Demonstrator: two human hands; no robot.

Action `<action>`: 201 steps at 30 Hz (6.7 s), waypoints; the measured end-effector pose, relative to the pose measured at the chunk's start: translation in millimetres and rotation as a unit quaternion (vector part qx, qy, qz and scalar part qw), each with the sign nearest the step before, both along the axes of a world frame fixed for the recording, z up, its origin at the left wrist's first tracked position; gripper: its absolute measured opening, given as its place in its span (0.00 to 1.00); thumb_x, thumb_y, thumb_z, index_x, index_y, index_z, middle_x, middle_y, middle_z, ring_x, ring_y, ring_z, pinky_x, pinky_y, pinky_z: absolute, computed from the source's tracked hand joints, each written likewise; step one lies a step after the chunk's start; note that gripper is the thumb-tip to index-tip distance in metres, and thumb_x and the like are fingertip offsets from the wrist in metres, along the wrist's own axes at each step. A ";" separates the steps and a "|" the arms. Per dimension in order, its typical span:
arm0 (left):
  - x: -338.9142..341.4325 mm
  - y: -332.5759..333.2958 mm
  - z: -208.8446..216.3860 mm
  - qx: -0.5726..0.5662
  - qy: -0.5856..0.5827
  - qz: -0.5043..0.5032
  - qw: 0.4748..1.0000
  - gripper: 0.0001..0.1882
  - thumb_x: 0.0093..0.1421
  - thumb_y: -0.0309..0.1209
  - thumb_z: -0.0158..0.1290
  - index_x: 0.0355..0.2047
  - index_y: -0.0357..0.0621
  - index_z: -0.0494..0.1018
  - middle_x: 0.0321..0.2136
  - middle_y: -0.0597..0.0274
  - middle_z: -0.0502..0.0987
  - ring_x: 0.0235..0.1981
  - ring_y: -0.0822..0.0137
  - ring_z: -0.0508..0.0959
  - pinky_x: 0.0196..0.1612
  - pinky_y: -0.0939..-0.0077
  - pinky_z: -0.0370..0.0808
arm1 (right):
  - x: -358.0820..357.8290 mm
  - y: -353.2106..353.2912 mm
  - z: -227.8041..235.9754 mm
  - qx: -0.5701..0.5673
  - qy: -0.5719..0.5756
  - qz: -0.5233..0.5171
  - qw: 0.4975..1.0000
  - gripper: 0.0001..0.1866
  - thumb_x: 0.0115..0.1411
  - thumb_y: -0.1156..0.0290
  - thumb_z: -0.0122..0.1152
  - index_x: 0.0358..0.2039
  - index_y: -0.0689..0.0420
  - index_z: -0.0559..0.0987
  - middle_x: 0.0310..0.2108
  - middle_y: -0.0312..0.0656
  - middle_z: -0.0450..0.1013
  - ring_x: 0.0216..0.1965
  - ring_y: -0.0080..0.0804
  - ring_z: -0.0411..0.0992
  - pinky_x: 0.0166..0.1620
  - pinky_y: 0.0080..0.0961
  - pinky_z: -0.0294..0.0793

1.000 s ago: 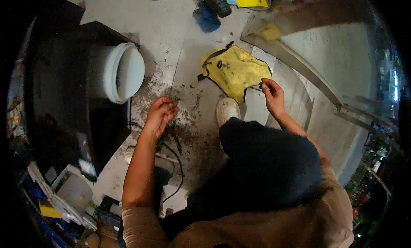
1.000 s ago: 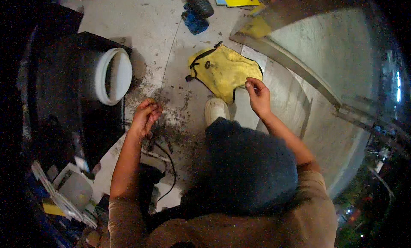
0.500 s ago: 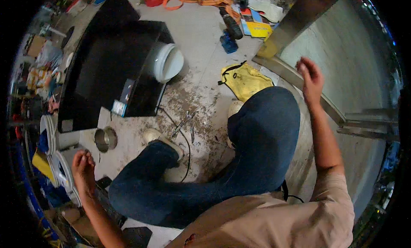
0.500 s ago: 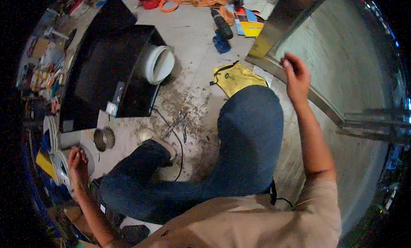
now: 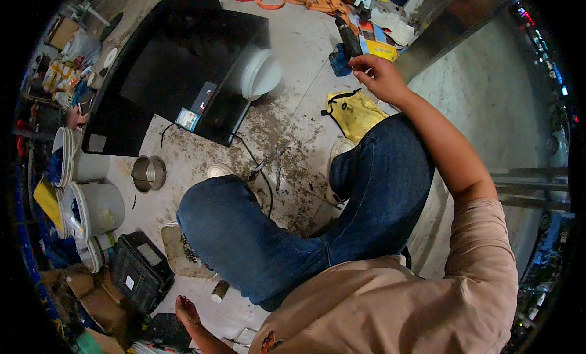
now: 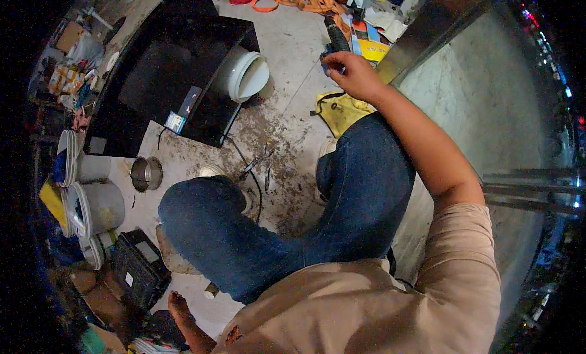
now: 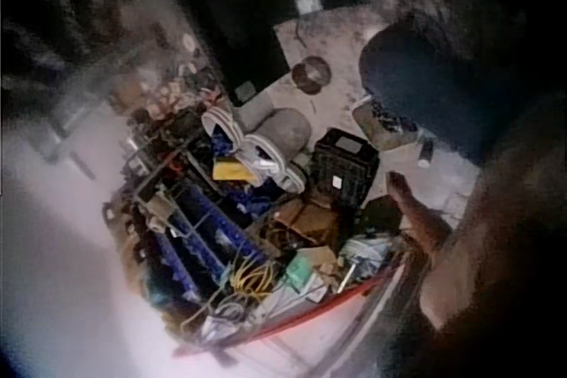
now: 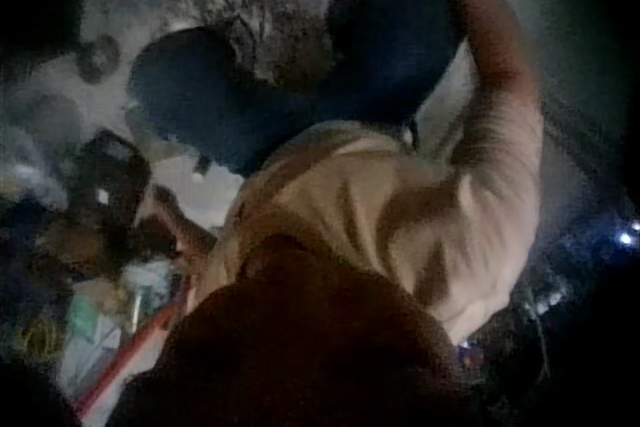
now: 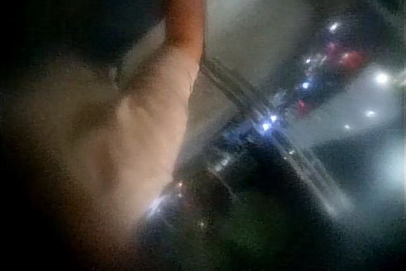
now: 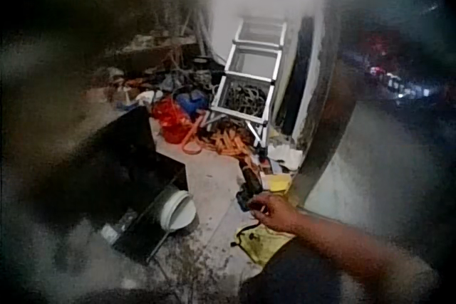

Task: The person uses a power drill to drive screws into a black cabinet. They retrieve screws from a container and a yellow bag, then continue fastening the cabinet parts together.

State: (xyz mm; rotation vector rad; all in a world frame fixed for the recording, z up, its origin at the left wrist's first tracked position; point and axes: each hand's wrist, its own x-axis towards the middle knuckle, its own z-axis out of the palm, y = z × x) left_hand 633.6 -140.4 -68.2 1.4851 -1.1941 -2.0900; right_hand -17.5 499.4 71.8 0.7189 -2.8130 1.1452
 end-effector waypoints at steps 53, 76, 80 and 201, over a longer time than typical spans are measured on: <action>-169.1 65.0 -73.7 -0.110 -0.181 -0.005 0.977 0.05 0.57 0.34 0.53 0.33 0.51 0.71 0.23 0.71 0.73 0.18 0.76 0.69 0.20 0.79 0.62 | -0.9 10.2 1.1 0.008 0.016 -0.026 0.999 0.12 0.54 0.71 0.56 0.40 0.58 0.77 0.37 0.44 0.73 0.35 0.34 0.73 0.34 0.27 0.74; -349.3 138.5 115.4 -0.559 -0.103 -0.321 0.758 0.09 0.60 0.25 0.47 0.39 0.33 0.71 0.38 0.56 0.74 0.40 0.65 0.73 0.44 0.73 0.69 | -2.9 4.5 -4.8 0.020 0.020 0.012 1.000 0.11 0.53 0.74 0.56 0.38 0.59 0.76 0.33 0.43 0.74 0.34 0.35 0.73 0.37 0.28 0.73; -415.5 203.5 200.8 -0.618 0.072 -0.291 0.727 0.09 0.60 0.24 0.47 0.39 0.32 0.71 0.40 0.53 0.73 0.40 0.62 0.73 0.46 0.72 0.69 | 1.6 0.5 -3.8 0.031 0.011 0.027 0.999 0.10 0.52 0.74 0.56 0.36 0.60 0.77 0.30 0.45 0.73 0.32 0.38 0.73 0.38 0.31 0.73; -487.4 339.0 218.1 -0.516 -0.053 -0.791 0.325 0.16 0.53 0.31 0.54 0.42 0.42 0.71 0.34 0.51 0.74 0.36 0.50 0.74 0.38 0.60 0.72 | -2.6 4.9 18.7 -0.150 -0.007 0.056 0.987 0.09 0.54 0.72 0.57 0.35 0.61 0.77 0.27 0.44 0.76 0.29 0.31 0.74 0.36 0.26 0.73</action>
